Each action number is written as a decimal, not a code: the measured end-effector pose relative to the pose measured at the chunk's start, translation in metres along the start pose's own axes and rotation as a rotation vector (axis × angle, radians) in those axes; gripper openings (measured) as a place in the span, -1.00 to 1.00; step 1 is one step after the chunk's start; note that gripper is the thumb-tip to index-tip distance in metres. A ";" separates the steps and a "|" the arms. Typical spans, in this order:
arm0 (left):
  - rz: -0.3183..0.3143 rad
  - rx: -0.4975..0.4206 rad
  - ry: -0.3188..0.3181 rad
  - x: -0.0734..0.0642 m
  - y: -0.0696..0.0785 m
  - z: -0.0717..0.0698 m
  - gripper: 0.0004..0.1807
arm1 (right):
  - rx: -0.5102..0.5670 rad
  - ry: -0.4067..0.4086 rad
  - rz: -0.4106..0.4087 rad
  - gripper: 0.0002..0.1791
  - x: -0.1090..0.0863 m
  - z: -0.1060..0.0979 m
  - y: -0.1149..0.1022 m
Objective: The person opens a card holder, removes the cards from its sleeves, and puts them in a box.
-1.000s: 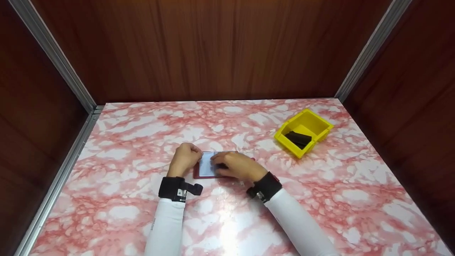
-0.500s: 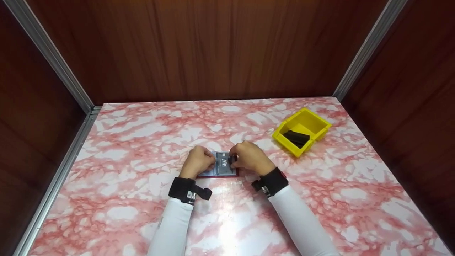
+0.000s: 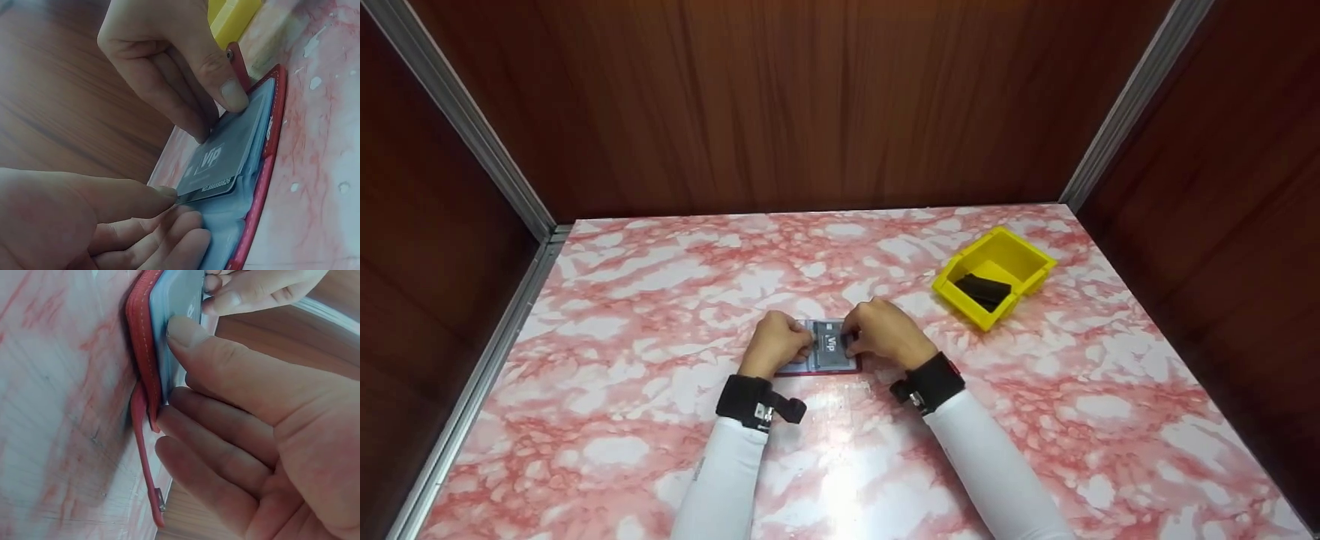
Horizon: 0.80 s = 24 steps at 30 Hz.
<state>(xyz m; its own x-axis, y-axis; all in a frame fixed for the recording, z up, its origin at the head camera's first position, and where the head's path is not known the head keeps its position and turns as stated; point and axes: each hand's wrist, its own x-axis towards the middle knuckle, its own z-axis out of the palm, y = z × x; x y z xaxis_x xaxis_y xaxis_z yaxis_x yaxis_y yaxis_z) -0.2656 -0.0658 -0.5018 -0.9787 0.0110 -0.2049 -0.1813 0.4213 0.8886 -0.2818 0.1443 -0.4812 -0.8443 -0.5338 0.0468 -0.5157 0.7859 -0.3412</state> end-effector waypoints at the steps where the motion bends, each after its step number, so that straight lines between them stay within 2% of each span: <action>1: 0.001 0.011 0.006 0.001 0.000 0.001 -0.91 | 0.000 0.005 -0.006 -0.75 0.000 0.000 0.000; 6: 0.002 0.073 0.023 0.002 0.001 0.003 -0.86 | 0.007 0.024 -0.023 -0.76 0.001 0.001 0.001; 9: 0.014 0.075 0.019 0.005 -0.002 0.004 -0.86 | 0.004 0.037 -0.036 -0.77 0.001 0.002 0.001; 13: 0.057 0.096 0.034 0.024 -0.020 0.010 -0.84 | 0.000 0.052 -0.047 -0.79 0.000 0.002 0.001; 15: 0.053 0.086 0.034 0.024 -0.021 0.011 -0.85 | 0.001 0.052 -0.046 -0.79 0.001 0.002 0.001; 16: 0.050 0.072 0.031 0.024 -0.021 0.011 -0.86 | 0.005 0.048 -0.038 -0.78 0.001 0.002 0.000; 20: -0.002 -0.032 0.011 0.006 -0.003 0.008 -0.87 | 0.004 0.034 -0.010 -0.76 0.001 0.003 0.000; 24: -0.017 -0.079 0.028 0.001 0.001 0.010 -0.89 | 0.008 0.026 0.003 -0.75 0.001 0.003 0.000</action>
<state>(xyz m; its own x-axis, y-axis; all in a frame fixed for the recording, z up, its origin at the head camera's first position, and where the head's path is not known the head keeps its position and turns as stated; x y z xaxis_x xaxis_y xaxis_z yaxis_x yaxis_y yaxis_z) -0.2659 -0.0567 -0.5052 -0.9775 -0.0210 -0.2101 -0.2041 0.3480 0.9150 -0.2823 0.1426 -0.4841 -0.8492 -0.5234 0.0699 -0.5123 0.7846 -0.3492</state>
